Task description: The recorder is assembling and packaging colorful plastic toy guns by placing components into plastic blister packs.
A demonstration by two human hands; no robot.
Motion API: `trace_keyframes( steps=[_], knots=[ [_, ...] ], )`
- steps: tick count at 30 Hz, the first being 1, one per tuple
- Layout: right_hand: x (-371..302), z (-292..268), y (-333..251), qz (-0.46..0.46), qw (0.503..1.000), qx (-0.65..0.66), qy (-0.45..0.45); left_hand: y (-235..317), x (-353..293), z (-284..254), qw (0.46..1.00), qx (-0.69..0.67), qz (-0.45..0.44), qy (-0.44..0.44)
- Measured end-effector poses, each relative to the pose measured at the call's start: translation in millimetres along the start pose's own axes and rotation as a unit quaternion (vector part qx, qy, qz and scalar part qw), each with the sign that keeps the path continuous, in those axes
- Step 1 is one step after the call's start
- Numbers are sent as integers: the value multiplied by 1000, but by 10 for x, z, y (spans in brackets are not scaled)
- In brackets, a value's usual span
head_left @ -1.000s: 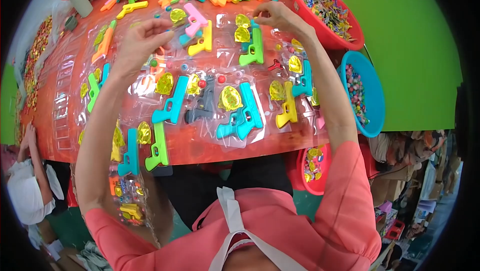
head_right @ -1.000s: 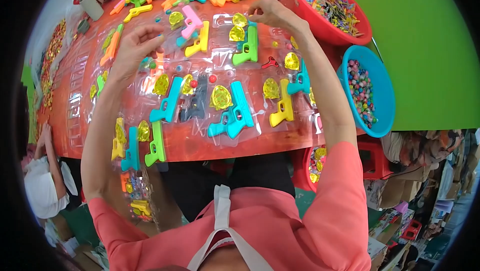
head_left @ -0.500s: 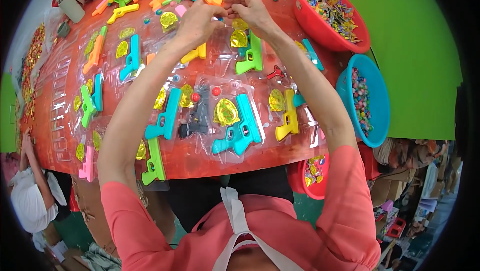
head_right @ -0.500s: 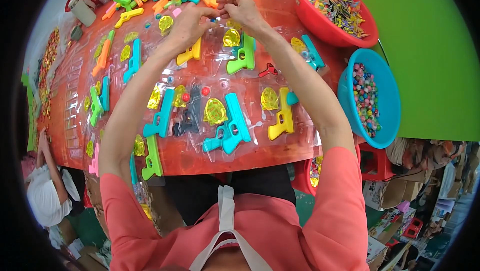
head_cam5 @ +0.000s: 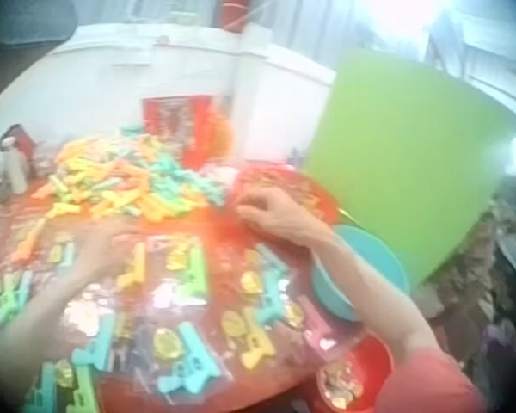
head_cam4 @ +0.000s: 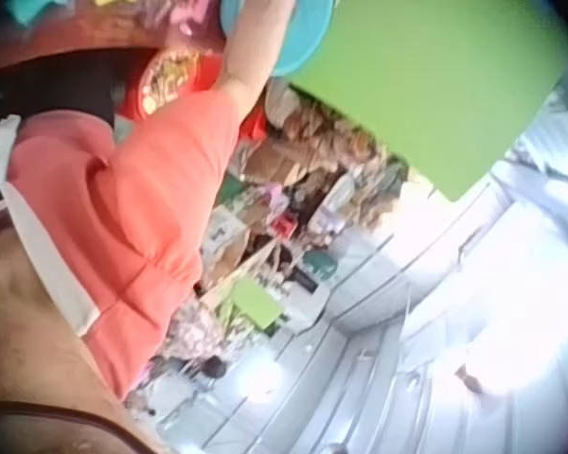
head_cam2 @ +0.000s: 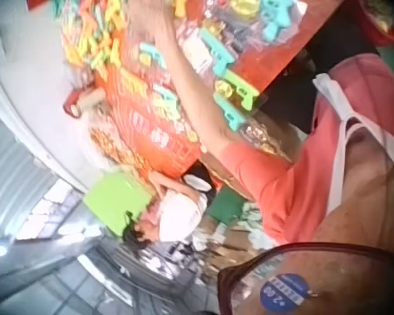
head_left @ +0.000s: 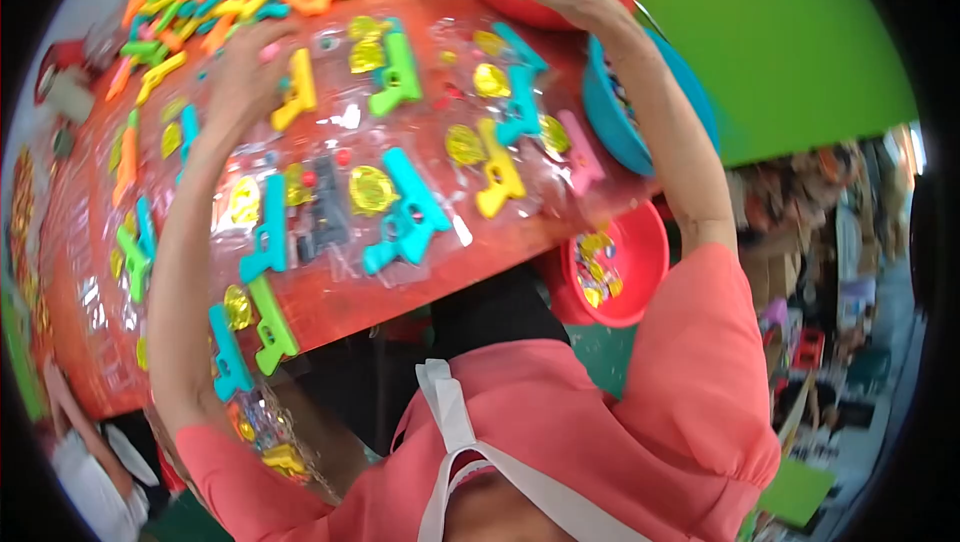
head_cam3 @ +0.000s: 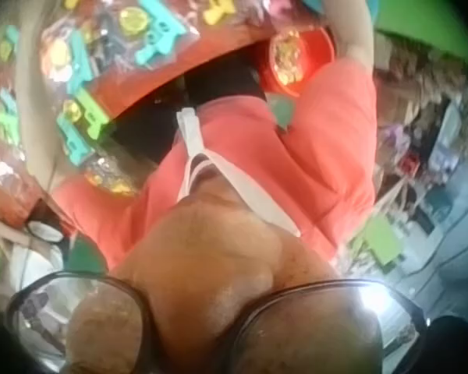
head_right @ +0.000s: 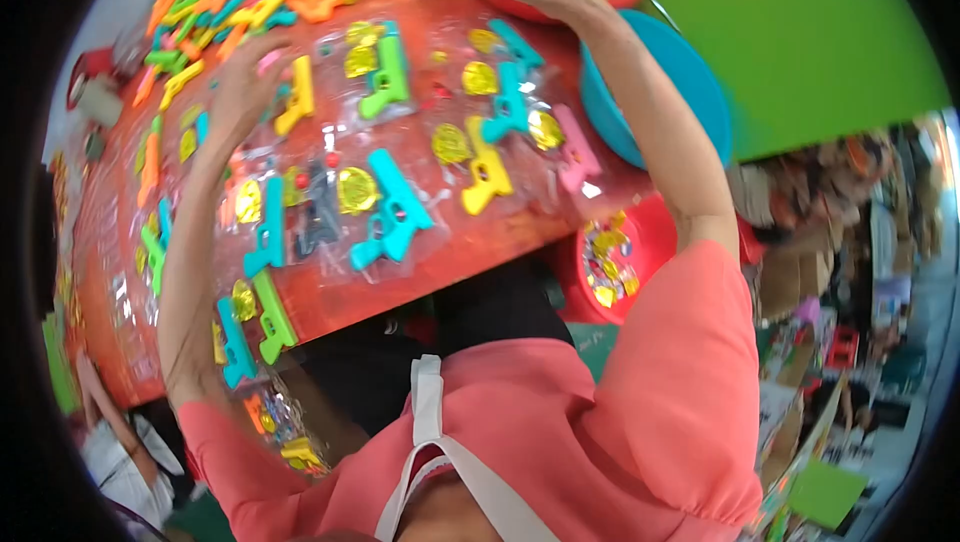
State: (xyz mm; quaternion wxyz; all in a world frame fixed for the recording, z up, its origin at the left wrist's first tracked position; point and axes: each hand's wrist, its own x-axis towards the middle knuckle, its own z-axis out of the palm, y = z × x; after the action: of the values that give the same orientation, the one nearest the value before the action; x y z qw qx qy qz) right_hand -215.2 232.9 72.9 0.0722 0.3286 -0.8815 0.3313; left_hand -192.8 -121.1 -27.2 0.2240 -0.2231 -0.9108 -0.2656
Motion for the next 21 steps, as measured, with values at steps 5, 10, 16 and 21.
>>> trace_keyframes(
  steps=[5, 10, 16, 21],
  knots=[
    [-1295, -917, 634, 187, 982, -21, -16, 541, -77, -86, 972, -151, -165, -72],
    [-2109, -1114, 1619, 273, 957, -95, -23, 1057, -9, 60, 954, -254, -136, -87],
    [-2279, -778, 1484, 235, 941, -200, -139, 1976, 160, 391, 892, -391, -124, -189],
    [-2314, -769, 1189, 140, 970, -128, -149, 2688, 383, 667, 890, -386, -49, -239]
  ],
)
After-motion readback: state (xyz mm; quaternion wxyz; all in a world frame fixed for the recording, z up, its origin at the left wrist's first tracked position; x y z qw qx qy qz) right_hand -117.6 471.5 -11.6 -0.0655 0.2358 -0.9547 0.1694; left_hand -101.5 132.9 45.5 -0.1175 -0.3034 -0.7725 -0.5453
